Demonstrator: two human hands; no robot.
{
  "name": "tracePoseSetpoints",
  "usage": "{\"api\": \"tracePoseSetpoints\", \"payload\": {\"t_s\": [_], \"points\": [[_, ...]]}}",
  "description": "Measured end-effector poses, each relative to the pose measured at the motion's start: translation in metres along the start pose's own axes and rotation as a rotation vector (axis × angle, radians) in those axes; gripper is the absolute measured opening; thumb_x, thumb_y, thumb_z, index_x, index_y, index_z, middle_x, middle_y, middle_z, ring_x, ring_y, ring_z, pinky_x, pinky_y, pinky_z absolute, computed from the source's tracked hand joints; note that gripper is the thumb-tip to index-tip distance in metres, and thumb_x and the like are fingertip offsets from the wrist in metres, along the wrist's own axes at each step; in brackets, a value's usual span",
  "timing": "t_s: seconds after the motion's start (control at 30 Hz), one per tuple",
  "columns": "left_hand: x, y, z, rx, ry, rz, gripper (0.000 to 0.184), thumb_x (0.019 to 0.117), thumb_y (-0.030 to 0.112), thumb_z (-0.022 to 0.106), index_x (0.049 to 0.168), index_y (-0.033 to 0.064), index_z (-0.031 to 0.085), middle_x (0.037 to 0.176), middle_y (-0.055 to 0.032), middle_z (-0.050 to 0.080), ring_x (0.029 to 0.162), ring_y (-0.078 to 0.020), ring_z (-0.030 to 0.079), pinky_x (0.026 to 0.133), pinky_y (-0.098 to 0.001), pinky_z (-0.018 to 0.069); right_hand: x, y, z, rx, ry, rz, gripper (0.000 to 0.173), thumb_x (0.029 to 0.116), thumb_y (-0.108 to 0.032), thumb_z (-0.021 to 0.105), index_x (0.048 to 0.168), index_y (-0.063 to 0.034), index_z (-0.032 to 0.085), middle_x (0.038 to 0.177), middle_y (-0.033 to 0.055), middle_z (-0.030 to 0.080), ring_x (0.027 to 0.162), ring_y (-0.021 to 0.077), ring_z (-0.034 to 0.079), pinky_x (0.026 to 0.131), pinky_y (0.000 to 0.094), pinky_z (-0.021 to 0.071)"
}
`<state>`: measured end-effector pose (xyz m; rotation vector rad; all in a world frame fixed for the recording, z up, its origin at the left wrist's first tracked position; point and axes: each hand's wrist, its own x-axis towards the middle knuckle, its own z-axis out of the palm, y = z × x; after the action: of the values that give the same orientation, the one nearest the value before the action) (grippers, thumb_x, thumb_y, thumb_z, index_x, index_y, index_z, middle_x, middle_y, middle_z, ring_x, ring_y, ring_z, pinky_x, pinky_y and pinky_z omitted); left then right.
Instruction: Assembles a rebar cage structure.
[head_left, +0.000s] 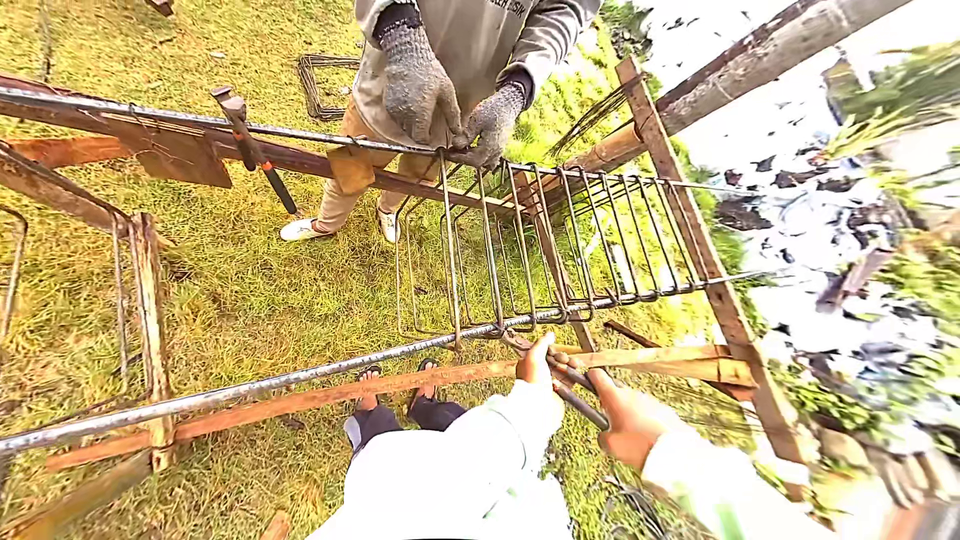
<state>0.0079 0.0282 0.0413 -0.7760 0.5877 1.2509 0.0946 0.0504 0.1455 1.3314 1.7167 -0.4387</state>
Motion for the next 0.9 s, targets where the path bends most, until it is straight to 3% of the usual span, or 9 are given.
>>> {"api": "tracePoseSetpoints", "payload": {"t_s": [0.13, 0.27, 0.37, 0.47, 0.53, 0.6, 0.73, 0.83, 0.9], "points": [[-0.002, -0.005, -0.008, 0.239, 0.061, 0.097, 0.027, 0.1055, 0.027, 0.059, 0.094, 0.0047, 0.050, 0.061, -0.0010, 0.043, 0.049, -0.0128, 0.047, 0.053, -0.0294, 0.0502, 0.025, 0.027, 0.007, 0.573, -0.397, -0.229, 0.074, 0.0664, 0.001, 0.065, 0.137, -0.0061, 0.045, 0.088, 0.0052, 0.057, 0.068, 0.0152, 0.059, 0.059, 0.0342, 0.0516], [-0.002, 0.003, -0.005, 0.375, 0.149, 0.098, 0.034, 0.1060, 0.029, 0.059, 0.106, -0.0042, 0.053, 0.067, -0.0064, 0.051, 0.053, -0.0140, 0.053, 0.054, -0.0281, 0.0518, 0.028, 0.007, 0.022, 0.486, -0.199, -0.011, 0.041, 0.0959, -0.014, 0.065, 0.134, -0.0008, 0.058, 0.112, 0.0215, 0.068, 0.097, 0.0319, 0.067, 0.089, 0.0518, 0.0531], [0.000, -0.003, -0.017, 0.331, 0.032, 0.111, 0.035, 0.1050, 0.031, 0.060, 0.110, -0.0029, 0.053, 0.069, -0.0068, 0.057, 0.058, -0.0159, 0.060, 0.062, -0.0319, 0.0572, 0.027, 0.001, 0.022, 0.398, -0.166, 0.085, 0.032, 0.0949, -0.022, 0.065, 0.120, -0.0030, 0.065, 0.098, 0.0175, 0.067, 0.081, 0.0291, 0.064, 0.077, 0.0513, 0.0527], [0.001, 0.005, -0.030, 0.295, -0.134, 0.072, 0.033, 0.1050, 0.027, 0.060, 0.112, -0.0051, 0.059, 0.083, -0.0128, 0.069, 0.075, -0.0211, 0.070, 0.074, -0.0366, 0.0600, 0.036, 0.019, 0.018, 0.771, -0.461, -0.101, 0.020, 0.0844, -0.005, 0.056, 0.105, -0.0068, 0.055, 0.066, 0.0034, 0.051, 0.049, 0.0132, 0.051, 0.047, 0.0316, 0.0485], [0.002, 0.009, -0.038, 0.215, -0.297, -0.034, 0.029, 0.1086, 0.026, 0.050, 0.110, -0.0008, 0.061, 0.092, -0.0120, 0.072, 0.084, -0.0217, 0.072, 0.080, -0.0363, 0.0601, 0.058, 0.050, 0.041, 1.201, -0.913, -0.342, 0.025, 0.0791, -0.023, 0.071, 0.100, -0.0155, 0.058, 0.062, -0.0020, 0.055, 0.047, 0.0098, 0.058, 0.047, 0.0286, 0.0544], [0.006, 0.015, -0.037, 0.159, -0.366, -0.097, 0.031, 0.1106, 0.030, 0.044, 0.102, 0.0050, 0.059, 0.087, -0.0090, 0.070, 0.082, -0.0217, 0.072, 0.080, -0.0373, 0.0608, 0.069, 0.055, 0.049, 1.274, -1.034, -0.427, 0.038, 0.0805, -0.044, 0.079, 0.103, -0.0174, 0.063, 0.066, -0.0026, 0.059, 0.053, 0.0100, 0.062, 0.052, 0.0291, 0.0562], [0.008, 0.010, -0.021, 0.161, -0.171, -0.016, 0.034, 0.1089, 0.031, 0.050, 0.086, 0.0066, 0.053, 0.066, -0.0055, 0.061, 0.060, -0.0183, 0.065, 0.063, -0.0345, 0.0599, 0.028, 0.022, 0.017, 0.608, -0.218, -0.086, 0.047, 0.0942, -0.034, 0.073, 0.125, -0.0007, 0.060, 0.099, 0.0184, 0.071, 0.084, 0.0301, 0.072, 0.076, 0.0470, 0.0618], [0.006, 0.007, -0.008, 0.090, -0.039, 0.028, 0.032, 0.1081, 0.029, 0.052, 0.087, 0.0054, 0.052, 0.065, -0.0068, 0.060, 0.058, -0.0191, 0.065, 0.060, -0.0350, 0.0597, -0.006, -0.021, 0.028, -0.043, 0.226, 0.068, 0.107, 0.0781, -0.042, 0.086, 0.159, -0.0046, 0.029, 0.147, 0.0252, 0.050, 0.128, 0.0448, 0.056, 0.100, 0.0622, 0.0487], [0.001, 0.008, -0.003, 0.098, -0.019, 0.001, 0.034, 0.1087, 0.033, 0.051, 0.089, 0.0051, 0.052, 0.067, -0.0071, 0.060, 0.058, -0.0190, 0.065, 0.060, -0.0346, 0.0597, -0.004, -0.026, 0.043, -0.167, 0.378, 0.110, 0.099, 0.0751, -0.020, 0.083, 0.158, -0.0036, 0.031, 0.142, 0.0265, 0.052, 0.123, 0.0480, 0.058, 0.091, 0.0624, 0.0523]]}}
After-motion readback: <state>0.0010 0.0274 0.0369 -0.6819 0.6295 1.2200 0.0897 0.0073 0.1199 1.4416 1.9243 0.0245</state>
